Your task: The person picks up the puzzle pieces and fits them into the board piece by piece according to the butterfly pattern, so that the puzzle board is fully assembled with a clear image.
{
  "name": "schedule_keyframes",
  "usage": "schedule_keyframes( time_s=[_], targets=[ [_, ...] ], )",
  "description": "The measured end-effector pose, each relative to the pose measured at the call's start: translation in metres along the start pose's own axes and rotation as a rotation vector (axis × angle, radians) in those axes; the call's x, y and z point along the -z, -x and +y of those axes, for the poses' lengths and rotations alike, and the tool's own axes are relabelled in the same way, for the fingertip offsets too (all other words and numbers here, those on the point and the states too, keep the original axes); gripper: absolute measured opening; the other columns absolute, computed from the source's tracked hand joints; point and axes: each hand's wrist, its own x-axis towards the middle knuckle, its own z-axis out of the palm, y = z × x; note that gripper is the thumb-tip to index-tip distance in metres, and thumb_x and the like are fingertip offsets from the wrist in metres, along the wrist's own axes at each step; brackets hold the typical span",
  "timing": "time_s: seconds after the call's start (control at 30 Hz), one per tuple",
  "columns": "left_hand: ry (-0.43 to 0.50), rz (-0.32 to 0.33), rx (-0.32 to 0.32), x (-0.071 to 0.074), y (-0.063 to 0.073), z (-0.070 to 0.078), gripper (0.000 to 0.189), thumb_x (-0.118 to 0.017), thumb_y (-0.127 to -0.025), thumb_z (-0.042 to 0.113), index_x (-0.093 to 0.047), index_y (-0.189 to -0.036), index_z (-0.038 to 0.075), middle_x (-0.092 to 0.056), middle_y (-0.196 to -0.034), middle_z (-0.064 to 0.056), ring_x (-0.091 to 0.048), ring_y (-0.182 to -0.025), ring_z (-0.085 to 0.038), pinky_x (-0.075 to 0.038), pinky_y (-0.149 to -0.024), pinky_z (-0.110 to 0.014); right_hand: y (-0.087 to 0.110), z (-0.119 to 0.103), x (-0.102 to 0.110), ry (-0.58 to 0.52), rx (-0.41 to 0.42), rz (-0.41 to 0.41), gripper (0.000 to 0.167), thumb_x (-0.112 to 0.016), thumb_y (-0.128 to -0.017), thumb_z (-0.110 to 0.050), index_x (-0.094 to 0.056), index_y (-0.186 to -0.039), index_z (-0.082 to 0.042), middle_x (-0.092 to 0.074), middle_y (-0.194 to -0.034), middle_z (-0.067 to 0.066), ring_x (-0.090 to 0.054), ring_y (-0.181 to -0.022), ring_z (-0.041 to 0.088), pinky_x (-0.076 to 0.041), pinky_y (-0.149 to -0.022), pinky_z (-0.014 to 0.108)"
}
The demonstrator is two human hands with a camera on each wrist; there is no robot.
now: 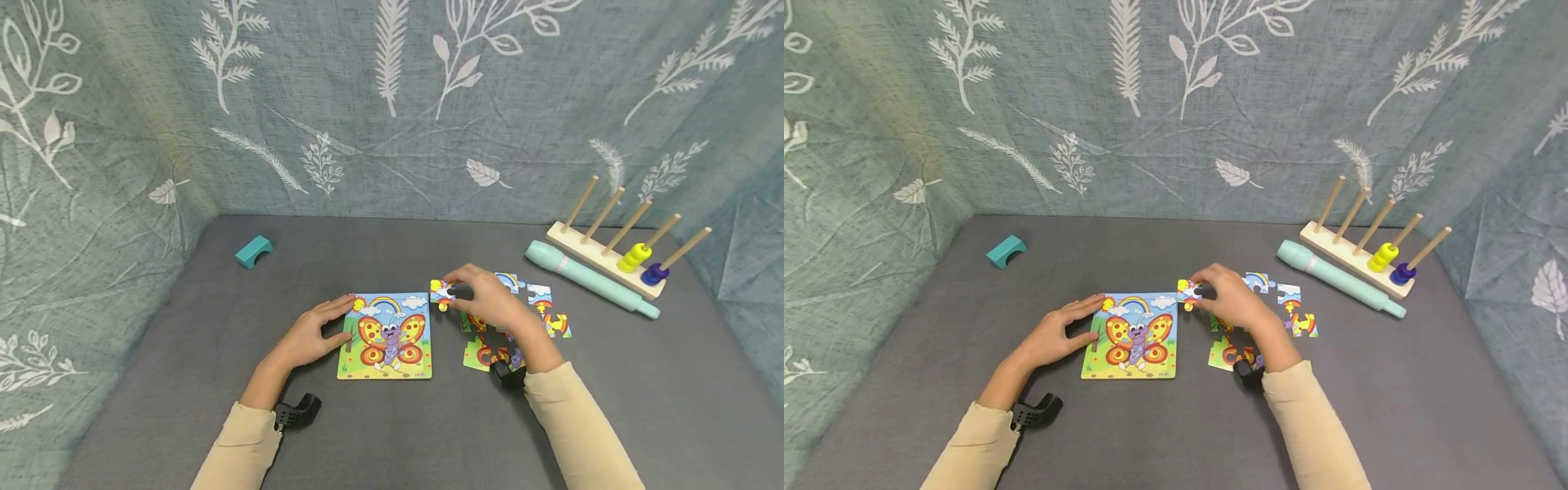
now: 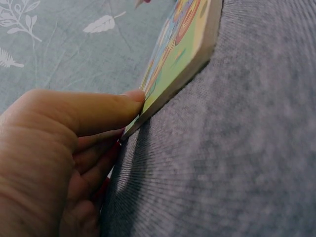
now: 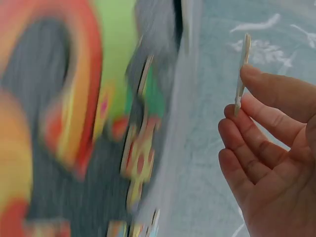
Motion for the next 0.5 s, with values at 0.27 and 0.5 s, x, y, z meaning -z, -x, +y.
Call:
schedule_keyframes(
  time_s=[0.27, 0.5],
  targets=[
    [-0.001, 0.005, -0.014, 0.001, 0.001, 0.0, 0.063, -0.071, -0.085, 0.022, -0.047, -0.14, 0.003, -0.042, -0.147, -0.013, -0.037, -0.136, -0.035, -0.028, -0.116, -0.053, -0.004, -0.023, -0.017, -0.028, 0.023, 0.022, 0.04, -0.072, -0.085, -0.015, -0.062, -0.122, -0.006, -0.059, -0.121, 0.011, -0.057, -0.114, 0.028, -0.05, -0.097, 0.045],
    [0.011, -0.007, 0.004, 0.0, 0.001, 0.001, 0.062, -0.07, -0.086, 0.021, -0.046, -0.14, 0.004, -0.042, -0.148, -0.011, -0.036, -0.138, -0.033, -0.025, -0.118, -0.051, -0.017, -0.04, -0.034, -0.062, 0.042, 0.007, 0.039, -0.071, -0.086, -0.017, -0.063, -0.123, -0.007, -0.058, -0.121, 0.01, -0.057, -0.113, 0.027, -0.05, -0.096, 0.044]
  ],
)
